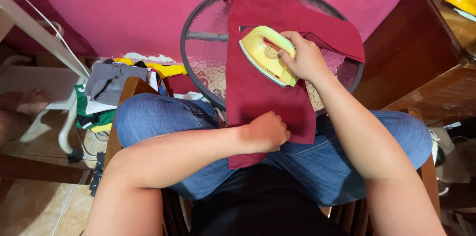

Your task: A person is ironing a red shirt on a small glass table while sitting on a chair.

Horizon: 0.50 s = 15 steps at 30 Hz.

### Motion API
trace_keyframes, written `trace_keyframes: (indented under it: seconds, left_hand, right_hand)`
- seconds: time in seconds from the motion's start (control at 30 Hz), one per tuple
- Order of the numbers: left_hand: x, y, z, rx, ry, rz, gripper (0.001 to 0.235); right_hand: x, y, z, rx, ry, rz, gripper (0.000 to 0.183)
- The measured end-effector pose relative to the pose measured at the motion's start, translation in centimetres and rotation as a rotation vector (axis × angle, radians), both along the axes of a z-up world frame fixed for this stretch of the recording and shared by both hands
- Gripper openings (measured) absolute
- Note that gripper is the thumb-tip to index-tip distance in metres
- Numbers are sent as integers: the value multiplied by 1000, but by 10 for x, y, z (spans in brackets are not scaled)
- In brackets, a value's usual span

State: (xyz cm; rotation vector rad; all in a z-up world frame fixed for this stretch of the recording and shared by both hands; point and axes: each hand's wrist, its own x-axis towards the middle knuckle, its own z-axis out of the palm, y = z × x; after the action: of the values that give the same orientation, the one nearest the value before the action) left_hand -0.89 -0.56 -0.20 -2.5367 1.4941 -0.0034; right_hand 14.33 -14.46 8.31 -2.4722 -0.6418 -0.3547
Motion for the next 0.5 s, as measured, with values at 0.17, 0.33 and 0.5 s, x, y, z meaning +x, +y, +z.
trace_keyframes:
  seconds: [0.17,0.33,0.5]
  left_hand:
    - [-1,2,1,-18,-15,-9,44]
    - [-2,2,2,-20,-24,-15,44]
    - [-2,2,4,2,-24,-4,42]
  right_hand:
    - [-5,1,5,-6,26,0,51]
    - [-5,1,5,-7,20,4,51]
    - [-6,2,5,3,14,4,50]
